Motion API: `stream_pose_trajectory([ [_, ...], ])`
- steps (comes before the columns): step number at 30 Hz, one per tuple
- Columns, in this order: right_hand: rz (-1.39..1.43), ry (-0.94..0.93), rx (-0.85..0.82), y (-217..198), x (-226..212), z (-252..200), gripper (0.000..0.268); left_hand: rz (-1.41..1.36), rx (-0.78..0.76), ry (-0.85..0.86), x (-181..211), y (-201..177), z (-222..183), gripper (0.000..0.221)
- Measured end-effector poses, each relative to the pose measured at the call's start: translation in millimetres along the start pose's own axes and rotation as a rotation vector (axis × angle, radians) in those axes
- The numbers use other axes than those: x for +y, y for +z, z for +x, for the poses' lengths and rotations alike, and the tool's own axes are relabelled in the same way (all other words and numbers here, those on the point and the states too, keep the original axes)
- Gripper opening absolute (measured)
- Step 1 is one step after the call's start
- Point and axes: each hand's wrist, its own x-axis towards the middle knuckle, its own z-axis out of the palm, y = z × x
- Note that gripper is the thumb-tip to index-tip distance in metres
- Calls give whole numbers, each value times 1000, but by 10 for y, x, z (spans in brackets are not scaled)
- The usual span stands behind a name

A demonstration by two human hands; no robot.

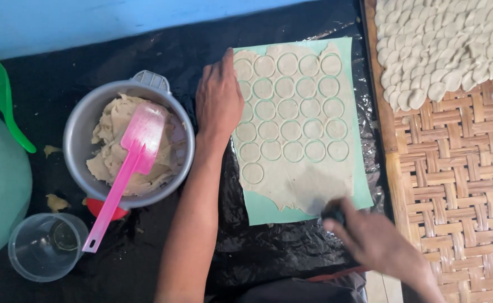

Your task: Flattening dough with a rolling pin and cutting it into circles using a round mold.

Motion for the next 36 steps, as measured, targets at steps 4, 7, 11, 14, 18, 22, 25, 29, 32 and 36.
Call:
stream_pose_trajectory([
  [4, 72, -198, -160, 108, 26, -107, 61, -7, 8, 11, -8, 38, -15, 41],
  [7, 118, -209, -112, 175, 63, -56, 58, 19, 31, -18, -43, 56, -20, 43],
  [11, 218, -268, 96, 201, 71, 2, 53, -5, 56, -10, -50, 56, -24, 48],
  [14, 145, -222, 165, 152, -49, 76, 51, -18, 49, -37, -50, 66, -13, 50],
  [18, 91, -299, 374, 112, -385, 285, 49, -22, 44, -63, -23, 67, -13, 50],
  [22, 19, -379, 431, 110, -699, 600, 52, -2, 53, -65, -61, 82, -23, 50],
  [25, -75, -476, 508, 158, -786, 809, 49, -21, 89, -75, -63, 93, 1, 49],
  [29, -223, -483, 522, 228, -821, 919, 51, -44, 84, -79, -94, 135, -28, 48],
  [32, -323, -391, 506, 280, -861, 946, 50, -48, 76, -66, -106, 149, -39, 48],
  [36, -426, -469, 626, 257, -813, 972, 48, -44, 94, -35, -92, 146, -16, 48],
])
